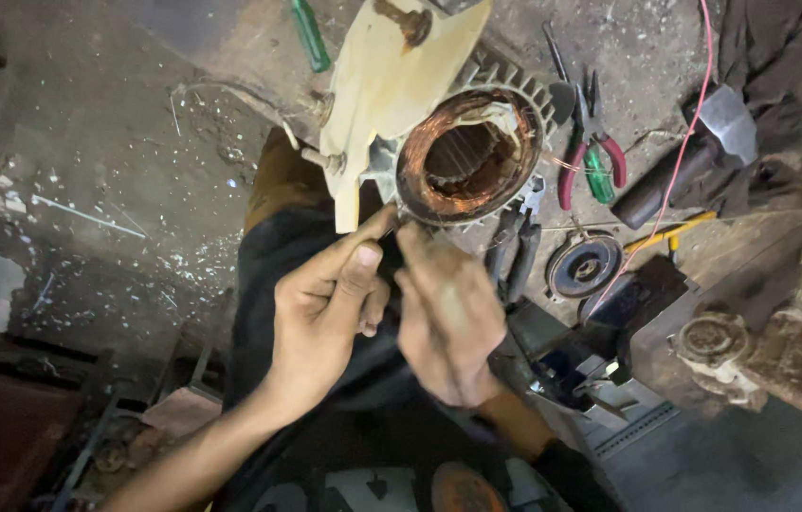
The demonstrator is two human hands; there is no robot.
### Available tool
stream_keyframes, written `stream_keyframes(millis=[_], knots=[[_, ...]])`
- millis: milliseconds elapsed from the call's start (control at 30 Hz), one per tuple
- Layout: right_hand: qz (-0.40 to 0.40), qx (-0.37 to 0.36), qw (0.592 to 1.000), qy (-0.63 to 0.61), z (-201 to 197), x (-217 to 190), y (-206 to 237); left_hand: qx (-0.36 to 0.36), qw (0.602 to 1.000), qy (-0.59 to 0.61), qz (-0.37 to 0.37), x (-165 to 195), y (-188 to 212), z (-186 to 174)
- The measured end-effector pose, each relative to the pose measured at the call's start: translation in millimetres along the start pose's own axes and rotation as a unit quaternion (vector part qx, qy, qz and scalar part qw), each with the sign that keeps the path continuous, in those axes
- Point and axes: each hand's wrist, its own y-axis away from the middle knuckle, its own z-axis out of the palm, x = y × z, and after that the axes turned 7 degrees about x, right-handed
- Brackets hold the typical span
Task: The person uses pliers to pull and adjust copper windings inside a disassembled electric motor stator. They repeatedly grasp, pull, and reposition individual wires within the stator slots while working at a cluttered workshop bench.
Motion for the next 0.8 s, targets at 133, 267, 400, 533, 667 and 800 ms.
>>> stream_keyframes(millis=[133, 267, 400, 533, 667, 800], knots=[[0.052, 0.021, 0.988, -0.147, 1, 1, -2, -0.014, 1.0, -0.017, 0.003, 3, 0, -1], [0.093, 0.117, 0.984, -0.093, 17, 1, 4, -0.024, 0.999, -0.043, 0.02, 2, 1, -2], [0.028, 0.092, 0.995, -0.034, 19, 4, 17, -0.005, 0.995, -0.08, 0.052, 0, 2, 2], [0.153, 0.075, 0.951, -0.258, 13, 14, 30, -0.018, 0.985, -0.154, 0.081, 7, -1, -1], [0.312, 0.144, 0.815, -0.466, 28, 27, 42, -0.037, 0.871, -0.405, 0.277, 22, -4, -8], [0.31, 0.195, 0.767, -0.526, 38, 40, 52, 0.0, 0.69, -0.597, 0.41, 35, -4, -1]])
